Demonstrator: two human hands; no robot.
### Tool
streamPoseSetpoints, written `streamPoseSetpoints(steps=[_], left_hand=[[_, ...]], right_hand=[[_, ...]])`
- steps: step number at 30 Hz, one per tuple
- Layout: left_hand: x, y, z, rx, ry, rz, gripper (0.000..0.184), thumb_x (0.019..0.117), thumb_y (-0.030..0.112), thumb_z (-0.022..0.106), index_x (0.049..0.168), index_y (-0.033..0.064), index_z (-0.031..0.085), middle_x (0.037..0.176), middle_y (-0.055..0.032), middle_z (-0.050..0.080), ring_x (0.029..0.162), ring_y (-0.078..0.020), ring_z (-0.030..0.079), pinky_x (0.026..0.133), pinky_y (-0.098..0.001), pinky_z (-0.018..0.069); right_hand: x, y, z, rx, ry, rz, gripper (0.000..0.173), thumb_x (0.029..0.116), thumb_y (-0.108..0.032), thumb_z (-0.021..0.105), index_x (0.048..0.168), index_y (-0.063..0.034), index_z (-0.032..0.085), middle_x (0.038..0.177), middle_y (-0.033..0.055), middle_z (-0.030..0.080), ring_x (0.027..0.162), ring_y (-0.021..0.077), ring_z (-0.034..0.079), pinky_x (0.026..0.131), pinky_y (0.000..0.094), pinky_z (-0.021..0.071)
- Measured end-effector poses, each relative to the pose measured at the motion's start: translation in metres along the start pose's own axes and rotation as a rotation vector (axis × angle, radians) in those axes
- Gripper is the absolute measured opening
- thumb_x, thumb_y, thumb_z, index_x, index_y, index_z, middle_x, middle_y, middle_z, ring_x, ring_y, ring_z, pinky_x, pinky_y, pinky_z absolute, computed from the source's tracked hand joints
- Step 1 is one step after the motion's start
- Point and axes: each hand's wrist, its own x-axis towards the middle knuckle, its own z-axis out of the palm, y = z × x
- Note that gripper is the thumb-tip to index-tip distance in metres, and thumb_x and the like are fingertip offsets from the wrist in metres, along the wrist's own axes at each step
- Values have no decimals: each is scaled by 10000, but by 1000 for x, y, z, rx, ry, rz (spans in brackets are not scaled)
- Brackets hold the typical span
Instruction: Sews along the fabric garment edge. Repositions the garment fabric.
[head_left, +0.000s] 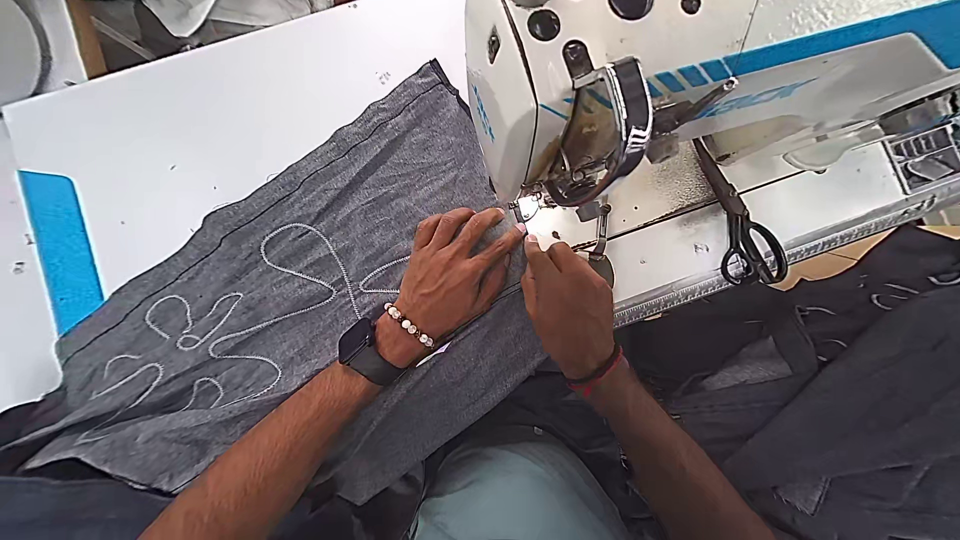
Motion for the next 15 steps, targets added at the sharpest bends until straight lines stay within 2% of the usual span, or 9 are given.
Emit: streamPoseSetpoints(steps=[6, 9, 11, 13, 15], left_hand=[[11, -11, -4, 17, 13, -4, 406, 1039, 372, 468, 1390, 297, 659, 1430, -68, 588, 1335, -315, 489, 1099, -508, 343], [11, -15, -7, 53, 41, 73, 374, 1032, 319, 503, 1351, 258, 689, 1380, -92, 609, 1308, -338, 503, 1080, -517, 361], [8, -7, -12, -9, -1, 102, 362, 1022, 251, 502, 1318, 209, 705, 1385, -89, 626, 1329, -327, 524, 1091, -501, 411], [2, 0, -12, -159, -20, 77, 347, 1015, 214, 494, 1270, 196, 729, 1374, -52, 639, 1347, -262, 536, 1126, -450, 439], [-4, -3, -10, -220, -14, 68, 349, 1027, 220, 493, 1280, 233, 733, 1412, -28, 624, 1374, -242, 514, 1143, -451, 417]], right_hand=[[22, -6, -3, -48, -67, -35, 307, 996, -152, 588, 1247, -11, 695, 938, 130, 636, 810, 271, 662, 602, 362, 543], [25, -5, -1, -44, -30, -26, 291, 1003, -174, 580, 1235, -48, 704, 964, 121, 615, 835, 267, 648, 598, 357, 535], [20, 0, -4, 33, -13, 7, 325, 1014, -225, 562, 1276, -110, 715, 978, 107, 628, 845, 257, 645, 613, 367, 535], [2, 8, -14, 150, -46, 30, 348, 1041, -332, 546, 1277, -142, 719, 976, 86, 659, 829, 230, 654, 631, 377, 543], [-26, 14, -23, 215, -84, 17, 381, 1037, -403, 563, 1219, -110, 724, 902, 62, 685, 733, 196, 665, 586, 372, 546]])
